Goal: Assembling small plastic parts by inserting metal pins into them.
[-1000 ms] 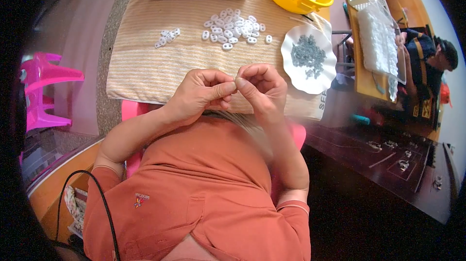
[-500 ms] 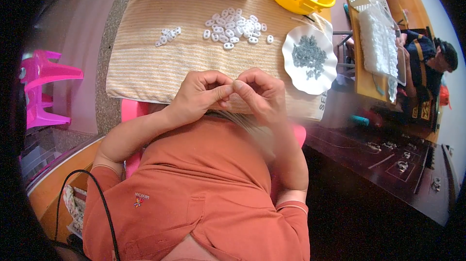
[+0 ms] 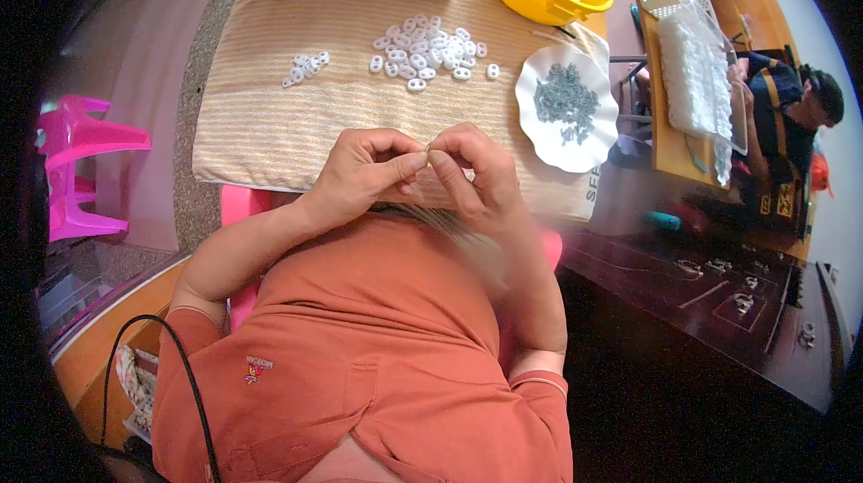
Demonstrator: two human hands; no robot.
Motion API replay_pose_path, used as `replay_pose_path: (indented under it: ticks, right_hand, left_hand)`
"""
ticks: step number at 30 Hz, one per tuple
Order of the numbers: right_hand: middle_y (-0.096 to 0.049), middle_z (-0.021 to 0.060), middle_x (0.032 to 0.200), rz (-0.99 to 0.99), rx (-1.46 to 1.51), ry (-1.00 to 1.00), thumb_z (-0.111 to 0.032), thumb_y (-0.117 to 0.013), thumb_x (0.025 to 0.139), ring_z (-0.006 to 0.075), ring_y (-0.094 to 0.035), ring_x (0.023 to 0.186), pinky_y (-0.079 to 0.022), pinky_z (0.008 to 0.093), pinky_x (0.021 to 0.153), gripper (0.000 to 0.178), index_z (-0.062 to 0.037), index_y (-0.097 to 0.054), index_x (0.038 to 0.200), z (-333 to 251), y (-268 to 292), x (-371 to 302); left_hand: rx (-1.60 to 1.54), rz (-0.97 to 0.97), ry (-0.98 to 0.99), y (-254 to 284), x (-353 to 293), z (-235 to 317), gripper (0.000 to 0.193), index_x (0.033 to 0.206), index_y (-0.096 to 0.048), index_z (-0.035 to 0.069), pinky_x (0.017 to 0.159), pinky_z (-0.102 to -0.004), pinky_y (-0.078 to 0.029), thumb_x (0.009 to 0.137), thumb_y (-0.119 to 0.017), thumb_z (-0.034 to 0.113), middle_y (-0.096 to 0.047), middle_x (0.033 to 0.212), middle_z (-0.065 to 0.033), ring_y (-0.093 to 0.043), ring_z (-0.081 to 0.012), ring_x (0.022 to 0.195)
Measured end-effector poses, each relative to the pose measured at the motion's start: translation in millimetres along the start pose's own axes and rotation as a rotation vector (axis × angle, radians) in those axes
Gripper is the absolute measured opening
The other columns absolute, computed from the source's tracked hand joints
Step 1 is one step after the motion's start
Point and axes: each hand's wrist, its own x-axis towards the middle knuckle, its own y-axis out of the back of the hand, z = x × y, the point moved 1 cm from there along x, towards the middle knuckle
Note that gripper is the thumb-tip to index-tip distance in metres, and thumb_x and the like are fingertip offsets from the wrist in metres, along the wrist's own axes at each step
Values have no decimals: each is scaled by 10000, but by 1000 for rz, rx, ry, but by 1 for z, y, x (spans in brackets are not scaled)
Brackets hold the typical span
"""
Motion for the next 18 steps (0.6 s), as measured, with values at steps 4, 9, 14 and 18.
replay_pose_path:
  ticks: [4,9,14,18]
  right_hand:
    - [-613,132,853,20,-90,61,26,-624,853,222,-618,755,-486,289,660,63,17,-596,908,2,-2,-1]
    - [-598,156,846,88,-281,265,48,-652,804,297,-613,731,-489,351,636,127,6,-579,898,-3,-5,-1]
    - [-606,163,853,150,-353,298,75,-639,802,282,-610,749,-489,334,657,132,27,-584,911,-8,-6,-8]
    - [-610,162,859,254,-415,236,77,-625,812,289,-613,752,-493,346,674,121,31,-581,915,-7,5,-12]
  left_hand:
    - [-57,20,54,1,0,1,157,969,-676,21,594,-195,-521,912,-656,166,-619,772,11,-570,-40,668]
    - [-125,48,154,-1,-1,5,150,964,-672,28,600,-198,-528,905,-663,166,-622,792,13,-579,-46,666]
    - [-216,33,187,-1,-2,4,141,944,-670,34,607,-204,-530,897,-672,168,-630,805,8,-592,-57,667]
    - [-230,43,195,2,-1,5,147,942,-666,36,608,-203,-528,893,-678,175,-626,788,10,-591,-59,651]
